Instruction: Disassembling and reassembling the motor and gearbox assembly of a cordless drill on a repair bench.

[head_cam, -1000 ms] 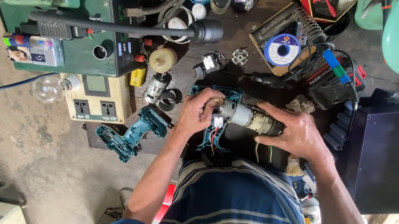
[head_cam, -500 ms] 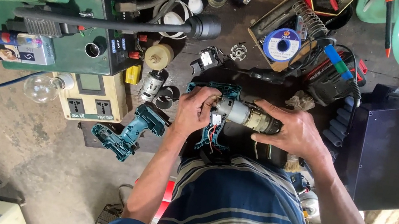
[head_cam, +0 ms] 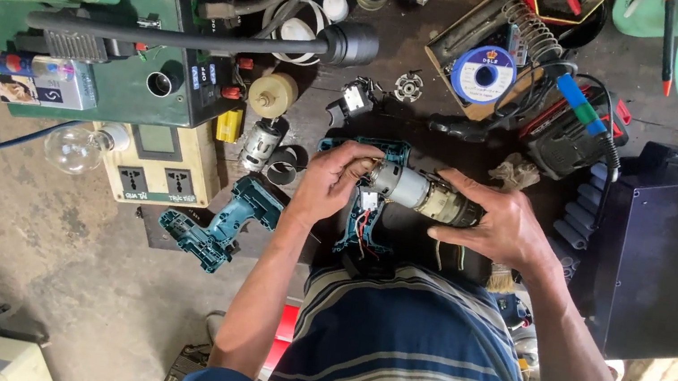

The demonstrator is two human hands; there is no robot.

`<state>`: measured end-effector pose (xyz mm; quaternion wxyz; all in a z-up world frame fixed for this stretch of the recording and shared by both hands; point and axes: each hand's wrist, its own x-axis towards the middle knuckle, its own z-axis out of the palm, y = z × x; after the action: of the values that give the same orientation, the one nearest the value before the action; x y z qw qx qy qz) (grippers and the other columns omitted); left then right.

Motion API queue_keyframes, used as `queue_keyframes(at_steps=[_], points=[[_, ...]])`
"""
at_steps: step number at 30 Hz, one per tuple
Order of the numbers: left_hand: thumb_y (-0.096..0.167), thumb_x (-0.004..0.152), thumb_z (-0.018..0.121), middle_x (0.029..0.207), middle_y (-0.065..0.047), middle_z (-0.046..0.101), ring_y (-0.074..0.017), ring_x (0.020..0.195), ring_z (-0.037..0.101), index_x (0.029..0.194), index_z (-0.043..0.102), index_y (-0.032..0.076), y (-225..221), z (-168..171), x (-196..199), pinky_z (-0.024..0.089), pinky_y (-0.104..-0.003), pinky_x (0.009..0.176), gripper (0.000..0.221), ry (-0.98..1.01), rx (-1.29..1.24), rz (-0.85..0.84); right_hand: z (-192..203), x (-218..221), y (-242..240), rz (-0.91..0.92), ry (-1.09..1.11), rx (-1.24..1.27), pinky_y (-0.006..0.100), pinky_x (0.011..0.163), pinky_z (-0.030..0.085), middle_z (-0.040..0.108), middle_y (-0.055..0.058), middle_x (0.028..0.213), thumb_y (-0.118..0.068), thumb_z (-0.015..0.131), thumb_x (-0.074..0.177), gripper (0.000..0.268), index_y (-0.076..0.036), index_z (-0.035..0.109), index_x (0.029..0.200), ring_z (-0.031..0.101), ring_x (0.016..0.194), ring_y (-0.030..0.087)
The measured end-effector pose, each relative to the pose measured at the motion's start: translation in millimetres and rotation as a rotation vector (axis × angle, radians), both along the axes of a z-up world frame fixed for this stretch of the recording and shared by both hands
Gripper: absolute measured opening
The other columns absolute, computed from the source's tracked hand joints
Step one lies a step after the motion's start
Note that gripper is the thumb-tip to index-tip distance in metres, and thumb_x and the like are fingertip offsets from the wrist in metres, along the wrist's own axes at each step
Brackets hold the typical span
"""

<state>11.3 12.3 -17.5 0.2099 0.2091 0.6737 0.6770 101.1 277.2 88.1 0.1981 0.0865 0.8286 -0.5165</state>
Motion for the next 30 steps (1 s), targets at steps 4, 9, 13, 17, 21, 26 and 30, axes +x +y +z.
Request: queue_keyframes(at_steps=[4, 9, 13, 17, 21, 26, 30], points=[[0.000, 0.102, 0.061, 0.089, -0.011, 0.075, -0.0134, 0.081, 0.066, 0.121, 0.068, 0.004, 5, 7, 2, 0.057, -0.038, 0.085, 0.021, -0.108, 0.029, 0.054, 0, 0, -2, -0.010, -0.023, -0.009, 0.052, 0.089, 0.058, 0.071, 0.024, 0.120, -0.025, 0.097, 0.062, 0.083, -0.011, 0.067, 0.138, 0.067, 0.110, 0.044], [0.001, 0.100, 0.064, 0.082, -0.010, 0.076, -0.0141, 0.076, 0.069, 0.108, 0.071, 0.004, 7, -3, 7, 0.058, -0.035, 0.078, 0.011, -0.069, 0.031, 0.091, 0, 2, -3, -0.029, -0.073, 0.002, 0.054, 0.091, 0.056, 0.070, 0.024, 0.122, -0.024, 0.097, 0.062, 0.083, -0.011, 0.067, 0.138, 0.063, 0.114, 0.045], [0.005, 0.100, 0.065, 0.078, -0.008, 0.076, -0.0205, 0.075, 0.075, 0.106, 0.073, 0.008, 6, -9, 11, 0.059, -0.033, 0.074, 0.011, 0.026, -0.033, 0.092, -10, 2, 3, 0.005, -0.094, 0.013, 0.040, 0.061, 0.064, 0.070, 0.023, 0.123, -0.029, 0.097, 0.061, 0.084, -0.016, 0.067, 0.138, 0.075, 0.058, 0.034], [0.003, 0.099, 0.064, 0.077, -0.009, 0.074, -0.0263, 0.069, 0.072, 0.100, 0.073, 0.007, 7, -4, 8, 0.059, -0.037, 0.073, 0.010, 0.075, -0.039, 0.080, -10, 5, 5, 0.031, -0.122, 0.039, 0.039, 0.052, 0.062, 0.070, 0.024, 0.123, -0.030, 0.097, 0.061, 0.083, -0.013, 0.067, 0.137, 0.073, 0.050, 0.034], [0.004, 0.098, 0.065, 0.076, -0.007, 0.074, -0.0189, 0.068, 0.069, 0.100, 0.074, 0.007, 8, 3, 8, 0.059, -0.034, 0.074, 0.010, 0.038, 0.011, 0.115, -17, 6, 6, 0.048, -0.171, 0.026, 0.037, 0.041, 0.059, 0.071, 0.026, 0.121, -0.033, 0.098, 0.059, 0.085, -0.010, 0.068, 0.135, 0.068, 0.037, 0.031], [0.005, 0.097, 0.067, 0.076, -0.008, 0.075, -0.0264, 0.068, 0.074, 0.099, 0.075, 0.008, 7, -5, 12, 0.059, -0.035, 0.070, 0.009, 0.066, 0.002, 0.145, -6, -6, 5, 0.102, -0.107, 0.063, 0.037, 0.042, 0.059, 0.071, 0.025, 0.121, -0.037, 0.098, 0.059, 0.086, -0.010, 0.068, 0.135, 0.070, 0.041, 0.033], [0.004, 0.096, 0.068, 0.072, -0.009, 0.074, -0.0282, 0.065, 0.074, 0.097, 0.075, 0.008, 6, -3, 12, 0.059, -0.035, 0.065, 0.007, 0.084, -0.013, 0.159, -8, -9, 4, 0.107, -0.103, 0.055, 0.038, 0.041, 0.059, 0.071, 0.027, 0.119, -0.035, 0.097, 0.060, 0.086, -0.009, 0.068, 0.135, 0.072, 0.045, 0.037]])
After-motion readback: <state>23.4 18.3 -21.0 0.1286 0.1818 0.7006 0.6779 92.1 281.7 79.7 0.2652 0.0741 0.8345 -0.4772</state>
